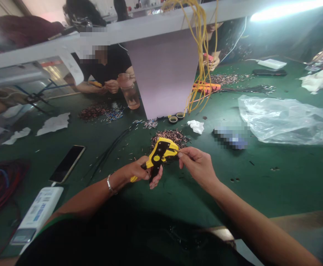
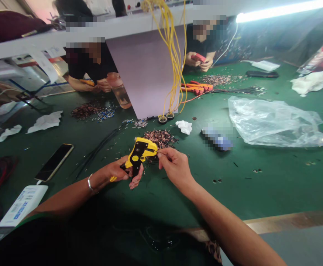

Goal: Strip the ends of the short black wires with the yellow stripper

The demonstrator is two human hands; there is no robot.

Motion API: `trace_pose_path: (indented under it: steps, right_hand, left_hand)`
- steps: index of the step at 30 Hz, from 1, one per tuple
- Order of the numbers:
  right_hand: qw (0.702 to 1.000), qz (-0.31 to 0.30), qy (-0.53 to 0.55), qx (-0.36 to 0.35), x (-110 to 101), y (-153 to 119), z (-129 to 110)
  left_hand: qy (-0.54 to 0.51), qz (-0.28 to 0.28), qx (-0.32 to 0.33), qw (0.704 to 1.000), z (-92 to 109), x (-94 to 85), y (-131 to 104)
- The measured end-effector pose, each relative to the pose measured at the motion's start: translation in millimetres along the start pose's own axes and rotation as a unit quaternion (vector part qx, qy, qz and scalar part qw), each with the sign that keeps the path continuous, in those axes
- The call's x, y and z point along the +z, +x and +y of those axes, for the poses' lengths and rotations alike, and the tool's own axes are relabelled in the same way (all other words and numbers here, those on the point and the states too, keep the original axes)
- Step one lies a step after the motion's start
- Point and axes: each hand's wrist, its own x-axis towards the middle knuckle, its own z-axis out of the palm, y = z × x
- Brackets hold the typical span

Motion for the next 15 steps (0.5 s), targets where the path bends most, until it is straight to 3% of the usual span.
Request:
trace_pose_path:
  steps: [15]
  right_hand:
    - [1.000, 0.003, 0.007, 0.009, -0.2, 2.1, 0.3]
  left_hand:
    - [0.011, 0.027, -0.009, 1.000, 2.6, 5.4, -0.5]
